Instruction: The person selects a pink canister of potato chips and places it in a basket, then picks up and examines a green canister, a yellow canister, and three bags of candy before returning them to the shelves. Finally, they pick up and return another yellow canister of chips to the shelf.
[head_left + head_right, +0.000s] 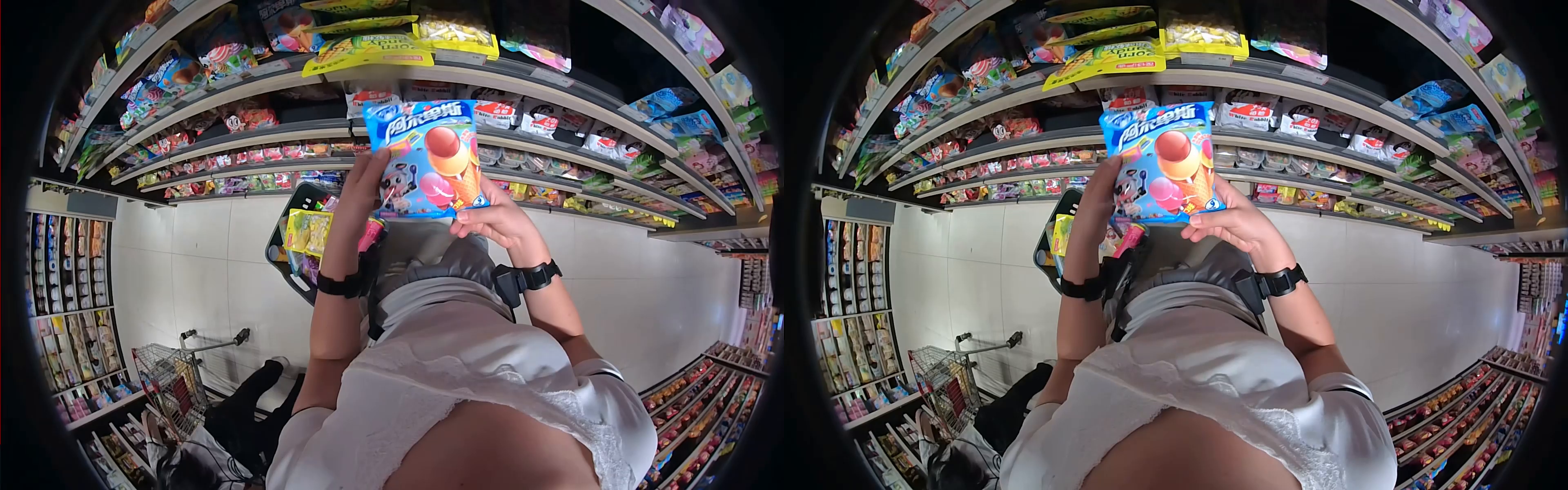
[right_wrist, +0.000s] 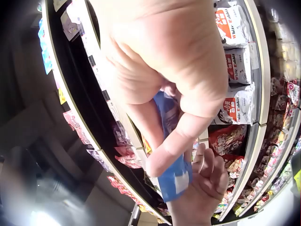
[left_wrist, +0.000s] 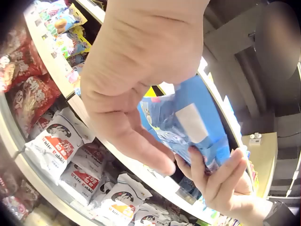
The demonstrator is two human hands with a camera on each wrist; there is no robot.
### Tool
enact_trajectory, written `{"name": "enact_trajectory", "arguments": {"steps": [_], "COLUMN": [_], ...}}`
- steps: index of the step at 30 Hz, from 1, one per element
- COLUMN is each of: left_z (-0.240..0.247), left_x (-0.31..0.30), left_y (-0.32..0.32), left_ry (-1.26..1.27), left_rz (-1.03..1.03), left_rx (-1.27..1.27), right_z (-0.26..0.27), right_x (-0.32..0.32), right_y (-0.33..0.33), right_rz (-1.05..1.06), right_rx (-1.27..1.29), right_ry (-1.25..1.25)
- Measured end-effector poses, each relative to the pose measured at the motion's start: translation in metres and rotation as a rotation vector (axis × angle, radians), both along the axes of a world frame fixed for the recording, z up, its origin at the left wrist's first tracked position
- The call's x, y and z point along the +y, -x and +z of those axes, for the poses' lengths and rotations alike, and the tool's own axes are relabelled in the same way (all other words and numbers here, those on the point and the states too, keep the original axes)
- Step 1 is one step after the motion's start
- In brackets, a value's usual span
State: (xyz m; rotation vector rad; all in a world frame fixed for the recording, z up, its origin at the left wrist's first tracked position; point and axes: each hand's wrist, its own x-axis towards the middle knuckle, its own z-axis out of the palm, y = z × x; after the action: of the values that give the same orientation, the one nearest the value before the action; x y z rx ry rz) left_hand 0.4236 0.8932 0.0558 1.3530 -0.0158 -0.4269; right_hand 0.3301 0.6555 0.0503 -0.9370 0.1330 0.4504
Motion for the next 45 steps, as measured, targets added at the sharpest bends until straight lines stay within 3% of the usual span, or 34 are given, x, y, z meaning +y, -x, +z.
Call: {"name": "enact_trajectory", "arguments": {"steps": [1,3,7,11,29,32,33,34,36,37,39,43,45], "left_z": [0.003,0.012,-0.002,-0.010,-0.016,-0.033,-0.052,-0.055,-0.058,-0.056,-0.063,-0.075,-0.086], "left_x": [0.003,0.008,0.013,0.010,0.013,0.018,0.022,0.022,0.009,0.001,-0.007,-0.005,0.013], "left_y": [0.006,0.019,0.028,0.030,0.033,0.031,0.027,0.025,0.026,0.025,0.023,0.023,0.005], "left_ry": [0.001,-0.097,-0.013,0.053,0.068,0.114,0.489,0.862,0.714,0.566,0.648,0.751,0.735], "left_rz": [-0.001,-0.204,-0.271,-0.174,-0.223,-0.247,-0.286,-0.320,-0.225,-0.130,-0.231,-0.277,-0.385], "left_rx": [-0.002,0.170,0.030,-0.005,-0.062,-0.123,-0.077,-0.029,-0.047,-0.067,-0.057,0.017,0.283], "right_z": [-0.001,0.001,0.003,-0.001,-0.017,-0.015,-0.019,-0.026,-0.031,-0.034,-0.050,-0.077,-0.077], "right_x": [0.002,0.000,0.002,0.005,0.003,0.004,0.003,0.002,0.007,0.019,0.047,0.069,0.059], "right_y": [0.000,-0.003,-0.005,-0.010,-0.011,-0.009,-0.008,-0.007,-0.005,-0.006,-0.008,-0.008,-0.015], "right_rz": [-0.080,-0.101,-0.076,-0.064,-0.115,-0.129,-0.129,-0.077,0.070,0.071,0.429,0.571,0.534], "right_rx": [-0.006,-0.032,-0.046,-0.018,0.114,0.082,0.082,0.053,0.004,0.006,-0.178,0.029,0.158], "right_ry": [-0.010,-0.004,0.057,0.043,-0.094,-0.107,-0.103,-0.286,-0.669,-0.666,-1.154,-1.003,-0.317]}}
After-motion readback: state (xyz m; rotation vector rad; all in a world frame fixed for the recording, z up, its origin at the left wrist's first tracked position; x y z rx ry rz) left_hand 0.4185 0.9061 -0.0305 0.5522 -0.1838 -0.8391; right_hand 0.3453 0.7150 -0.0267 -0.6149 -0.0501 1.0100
